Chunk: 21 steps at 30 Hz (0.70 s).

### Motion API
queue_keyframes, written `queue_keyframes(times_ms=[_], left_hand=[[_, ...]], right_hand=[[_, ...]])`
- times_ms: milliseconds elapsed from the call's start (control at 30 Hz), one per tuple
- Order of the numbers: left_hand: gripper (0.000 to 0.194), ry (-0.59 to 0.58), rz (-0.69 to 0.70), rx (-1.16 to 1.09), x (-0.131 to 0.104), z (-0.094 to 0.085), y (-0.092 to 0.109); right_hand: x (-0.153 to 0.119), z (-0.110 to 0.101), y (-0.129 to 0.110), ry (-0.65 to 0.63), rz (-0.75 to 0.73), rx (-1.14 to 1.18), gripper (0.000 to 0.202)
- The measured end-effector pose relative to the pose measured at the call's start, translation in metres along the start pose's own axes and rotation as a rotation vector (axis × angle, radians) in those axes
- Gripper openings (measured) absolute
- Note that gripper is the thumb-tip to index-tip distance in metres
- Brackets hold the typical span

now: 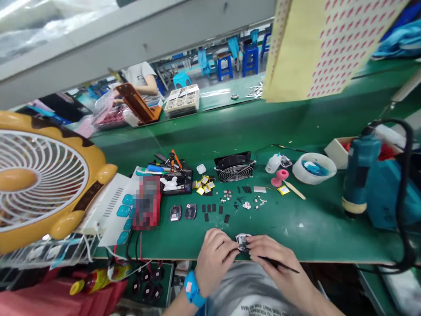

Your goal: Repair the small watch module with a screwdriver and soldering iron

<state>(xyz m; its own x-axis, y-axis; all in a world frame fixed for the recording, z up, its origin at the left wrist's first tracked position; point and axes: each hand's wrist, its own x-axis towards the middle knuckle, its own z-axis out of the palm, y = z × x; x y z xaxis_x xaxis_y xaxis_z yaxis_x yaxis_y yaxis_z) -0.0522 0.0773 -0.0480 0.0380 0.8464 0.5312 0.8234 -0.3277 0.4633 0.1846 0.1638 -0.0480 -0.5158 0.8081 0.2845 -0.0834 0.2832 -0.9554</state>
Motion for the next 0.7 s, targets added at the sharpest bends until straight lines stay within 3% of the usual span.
queue_keyframes(times_ms=[167,333,467,567,700], left_hand=[[0.033,0.002,0.000,-0.016,0.005,-0.003,-0.004],[0.036,-0.040,0.009,0.012,0.001,-0.008,-0.008],[0.036,-0.092,0.025,0.101,-0.006,-0.008,-0.014],[0.038,-0.138,0.073,0.173,-0.010,-0.007,-0.021],[0.041,-0.182,0.262,0.233,0.007,-0.007,-0.030]], right_hand=[[0.005,0.001,0.001,-0.017,-0.040,0.026,0.032],[0.009,-0.001,-0.001,-0.053,-0.087,0.049,0.046],[0.010,0.000,-0.006,-0.055,-0.105,0.076,0.030],[0.016,-0.004,-0.007,0.036,-0.062,0.076,0.011],[0.033,-0.019,-0.010,0.218,0.021,-0.070,0.026]])
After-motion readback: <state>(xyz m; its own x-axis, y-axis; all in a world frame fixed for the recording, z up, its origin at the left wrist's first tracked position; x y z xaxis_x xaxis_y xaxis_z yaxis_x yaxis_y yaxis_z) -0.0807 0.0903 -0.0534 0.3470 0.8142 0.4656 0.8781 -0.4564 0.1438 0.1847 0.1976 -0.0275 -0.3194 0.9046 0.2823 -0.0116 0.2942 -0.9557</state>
